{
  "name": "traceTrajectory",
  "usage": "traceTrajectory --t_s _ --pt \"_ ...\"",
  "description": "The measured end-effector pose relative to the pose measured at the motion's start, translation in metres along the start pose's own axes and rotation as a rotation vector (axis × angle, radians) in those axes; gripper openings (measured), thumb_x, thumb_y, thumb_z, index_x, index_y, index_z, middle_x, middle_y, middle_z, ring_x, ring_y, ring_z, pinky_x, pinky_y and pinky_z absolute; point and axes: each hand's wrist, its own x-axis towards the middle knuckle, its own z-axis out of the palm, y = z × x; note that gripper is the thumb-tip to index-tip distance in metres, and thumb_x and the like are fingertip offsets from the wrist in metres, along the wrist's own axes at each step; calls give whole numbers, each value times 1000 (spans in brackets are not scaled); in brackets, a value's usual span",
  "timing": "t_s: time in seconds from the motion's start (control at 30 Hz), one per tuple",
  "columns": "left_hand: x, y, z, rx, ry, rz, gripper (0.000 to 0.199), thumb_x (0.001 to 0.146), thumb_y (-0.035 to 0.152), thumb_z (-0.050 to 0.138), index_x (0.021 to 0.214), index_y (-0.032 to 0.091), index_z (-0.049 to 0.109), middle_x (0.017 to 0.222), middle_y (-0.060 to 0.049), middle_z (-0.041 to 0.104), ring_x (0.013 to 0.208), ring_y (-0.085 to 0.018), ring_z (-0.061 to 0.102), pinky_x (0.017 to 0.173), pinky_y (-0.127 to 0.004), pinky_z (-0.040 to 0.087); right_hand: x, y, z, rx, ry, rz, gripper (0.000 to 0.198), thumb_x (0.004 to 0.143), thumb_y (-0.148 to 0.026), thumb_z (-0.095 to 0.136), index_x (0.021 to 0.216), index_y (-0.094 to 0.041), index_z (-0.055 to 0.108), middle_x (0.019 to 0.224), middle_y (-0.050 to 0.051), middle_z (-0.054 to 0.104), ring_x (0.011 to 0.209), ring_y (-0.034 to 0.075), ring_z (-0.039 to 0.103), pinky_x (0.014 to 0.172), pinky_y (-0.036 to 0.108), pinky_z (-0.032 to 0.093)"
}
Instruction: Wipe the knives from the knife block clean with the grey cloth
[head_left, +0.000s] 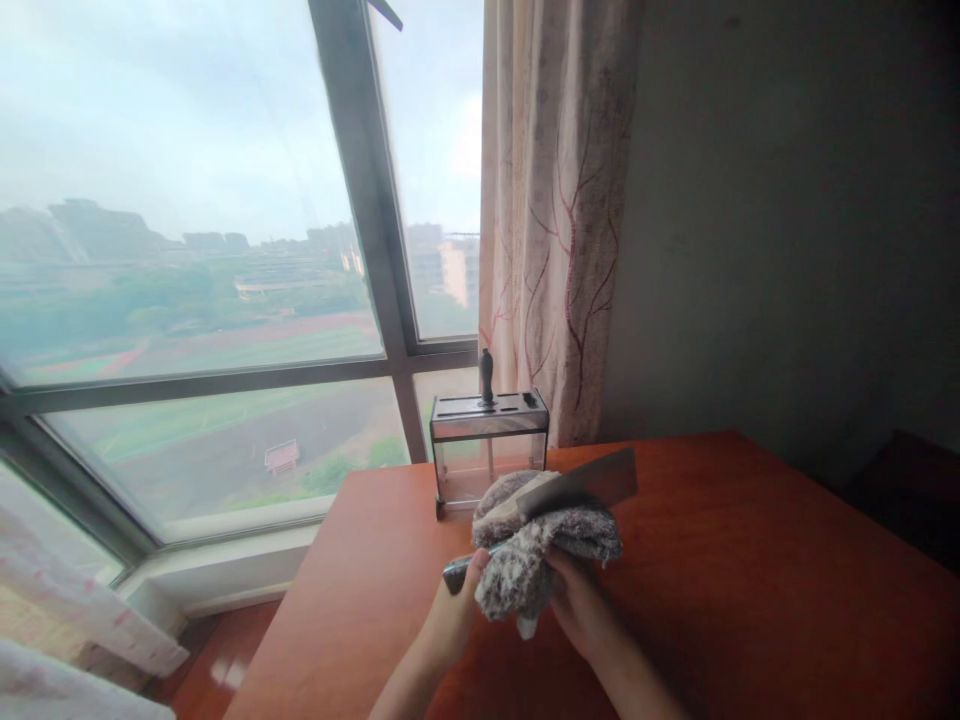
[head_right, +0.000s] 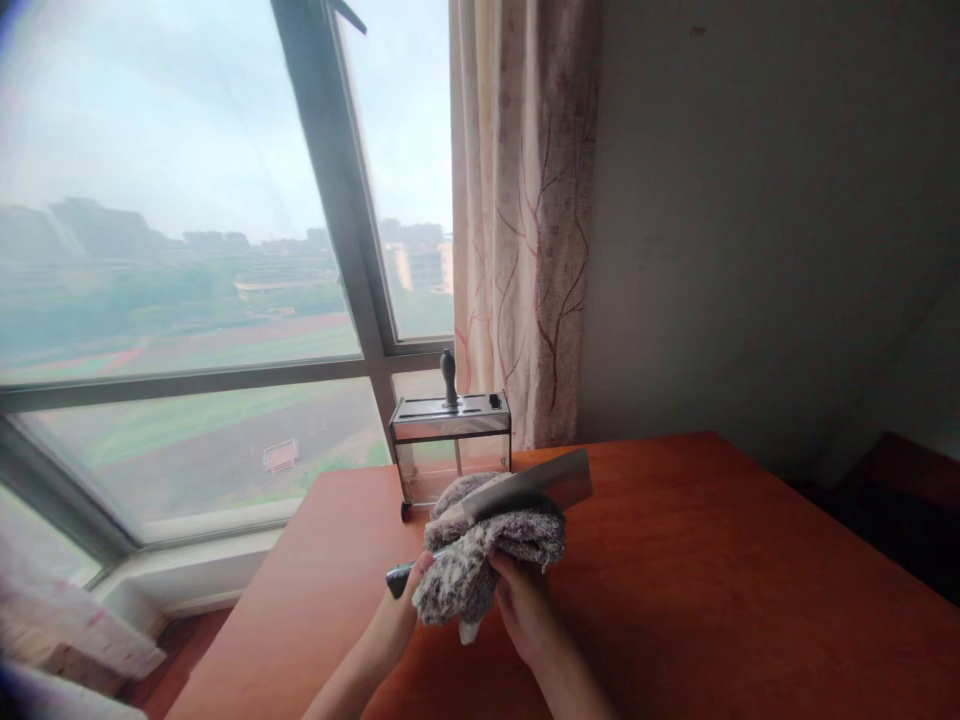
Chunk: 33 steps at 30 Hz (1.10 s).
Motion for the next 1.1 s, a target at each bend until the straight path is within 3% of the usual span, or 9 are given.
traceTrajectory --t_s 0.17,0.43,0.7,0.9,1.0,1.1 --pt "3 10 -7 17 -54 56 60 79 67 44 62 13 65 61 -9 64 61 -20 57 58 -30 42 13 -12 -10 109 99 -8 29 63 -32 77 90 -25 69 95 0 73 91 20 65 79 32 52" --pt "7 26 -22 -162 -66 98 49 82 57 49 88 13 70 70 -9 66 69 -21 60 57 -29 41 21 -50 -23 138 164 -100 26 69 -41 71 91 -27 68 87 -4 74 85 20 67 77 34 53" --pt "4 28 -26 -400 -60 75 39 84 49 50 88 14 68 63 -6 66 56 -16 56 53 -25 37 19 -53 -24 142 190 -135 26 68 -38 72 90 -26 68 88 -4 74 86 20 66 78 35 53" --pt "5 27 -33 -536 57 123 34 83 45 51 75 15 65 54 -1 59 51 -12 50 53 -24 39 14 -48 -22 -39 160 -136 36 58 -27 80 92 -25 68 92 -3 73 87 18 65 75 29 53" --pt "8 29 -36 -585 157 163 33 80 45 56 67 15 63 51 2 54 46 -10 46 49 -22 37 10 -49 -23 -221 64 -75 29 57 -26 81 83 -19 70 90 3 74 89 23 65 77 32 51" --pt "9 33 -38 -630 275 166 32 73 46 64 65 16 61 60 3 57 50 -9 48 49 -20 39 5 -50 -22 -387 -43 -4 27 57 -22 79 82 -15 70 86 6 74 83 25 66 75 33 50"
